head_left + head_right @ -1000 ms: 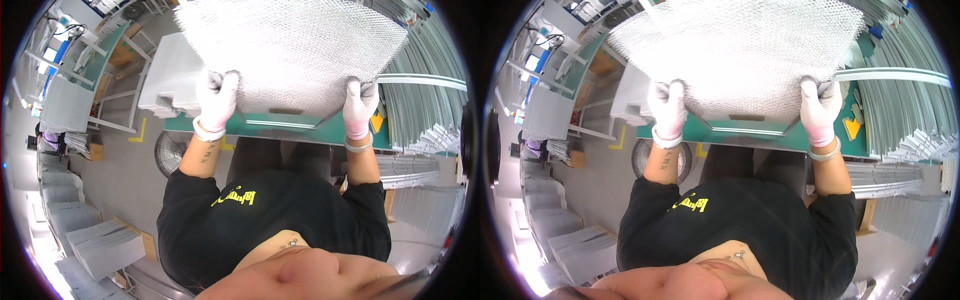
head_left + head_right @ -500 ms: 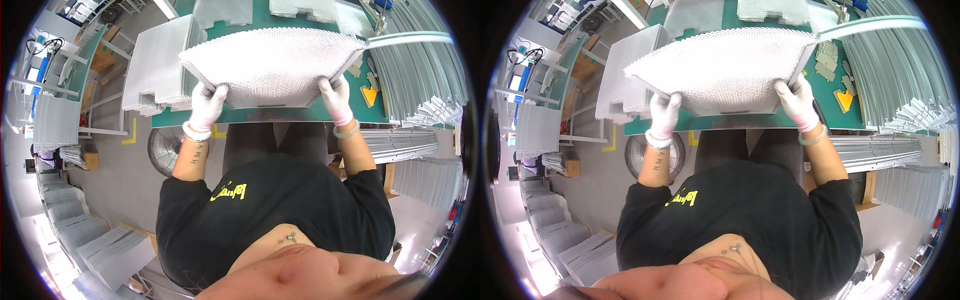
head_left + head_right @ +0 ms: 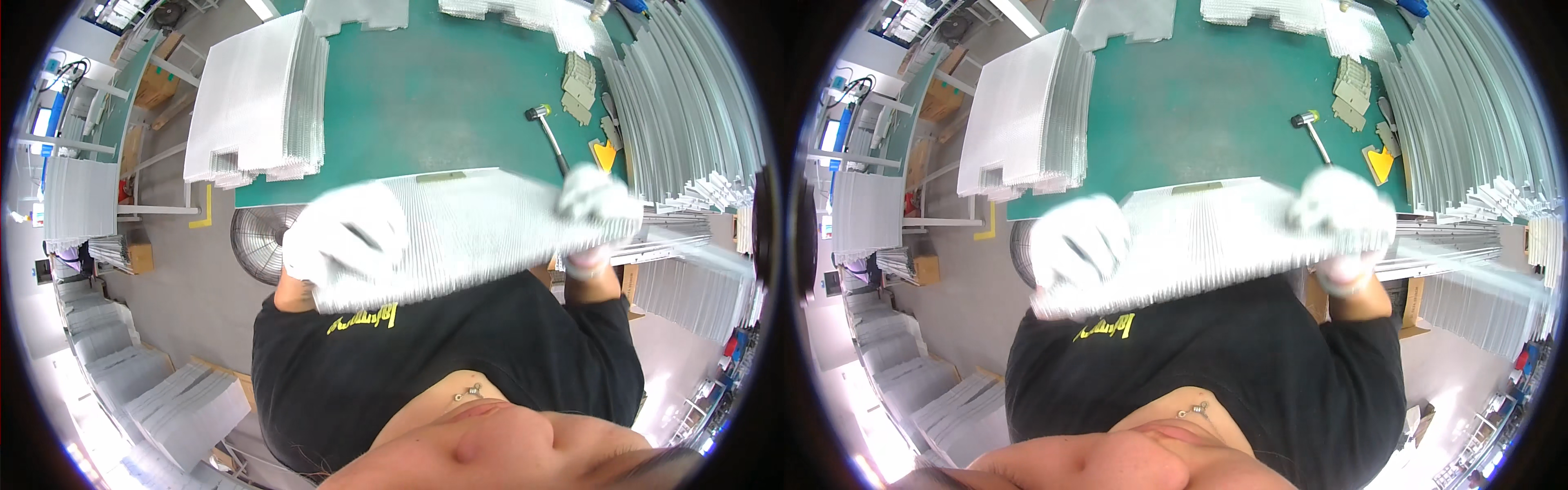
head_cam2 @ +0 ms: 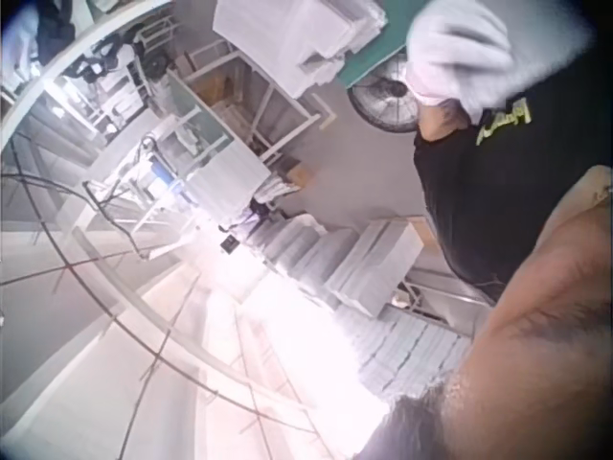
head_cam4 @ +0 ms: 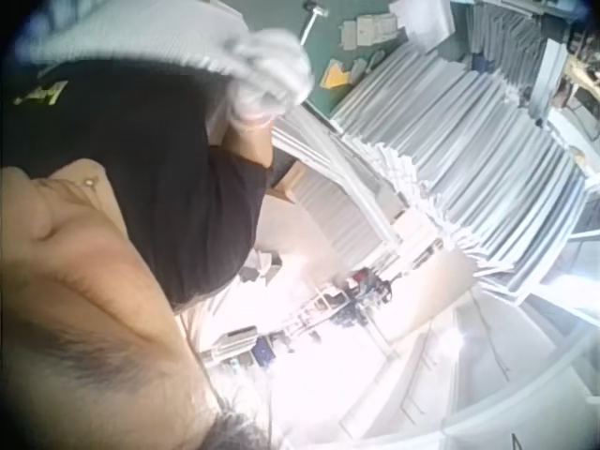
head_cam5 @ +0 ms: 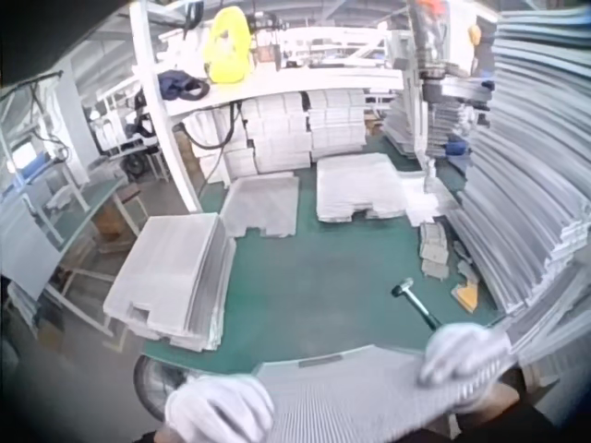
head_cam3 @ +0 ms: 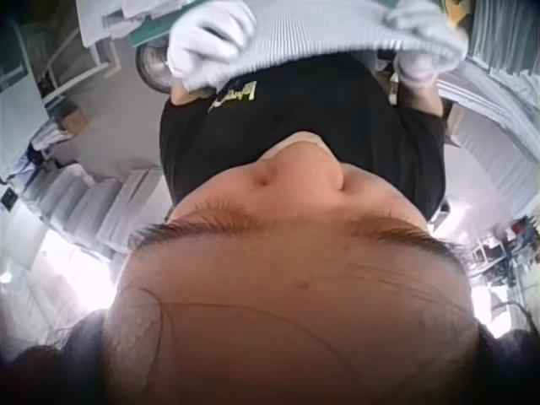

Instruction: The person assembles metal frames by placing a mesh screen into a frame, securing it with a plastic clip, and using a power drill to fasten the components. The person repeats this process for multiple units, stacking the finished frames on the table.

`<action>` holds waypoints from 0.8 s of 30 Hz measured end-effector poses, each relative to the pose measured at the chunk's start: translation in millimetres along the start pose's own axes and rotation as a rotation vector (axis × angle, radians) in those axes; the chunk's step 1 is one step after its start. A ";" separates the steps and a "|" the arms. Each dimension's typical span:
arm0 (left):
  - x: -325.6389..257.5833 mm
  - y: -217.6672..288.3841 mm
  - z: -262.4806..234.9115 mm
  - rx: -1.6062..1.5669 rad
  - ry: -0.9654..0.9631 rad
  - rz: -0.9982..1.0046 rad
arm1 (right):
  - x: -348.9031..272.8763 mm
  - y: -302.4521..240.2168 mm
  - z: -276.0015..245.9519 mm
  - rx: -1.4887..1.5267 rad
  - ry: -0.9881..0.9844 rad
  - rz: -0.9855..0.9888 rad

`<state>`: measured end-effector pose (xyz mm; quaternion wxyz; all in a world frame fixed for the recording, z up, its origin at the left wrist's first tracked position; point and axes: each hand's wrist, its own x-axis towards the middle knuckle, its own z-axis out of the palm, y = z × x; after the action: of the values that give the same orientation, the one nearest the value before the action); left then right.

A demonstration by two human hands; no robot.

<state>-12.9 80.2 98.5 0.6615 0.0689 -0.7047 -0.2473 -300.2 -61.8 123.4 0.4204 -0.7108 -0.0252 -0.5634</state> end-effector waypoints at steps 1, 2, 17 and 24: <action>2.8 -19.0 -0.1 -0.401 -0.230 0.123 | -16.9 -12.6 -11.2 -0.075 -0.131 0.000; -9.4 -24.6 -6.5 -0.490 -0.395 -0.114 | -28.8 4.2 -29.4 0.230 -0.289 -0.226; -64.2 -127.0 -12.1 0.406 -1.007 -1.059 | -65.0 -20.3 -27.3 0.222 -0.390 -0.289; -31.4 -165.0 -12.7 0.217 -0.788 -1.260 | -50.0 -37.7 -23.2 0.093 -0.489 -0.153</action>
<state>-35.0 -53.0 -2.2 0.0829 0.4302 -0.7370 -0.5146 -355.7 -30.1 104.0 0.3901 -0.8018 -0.2057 -0.4034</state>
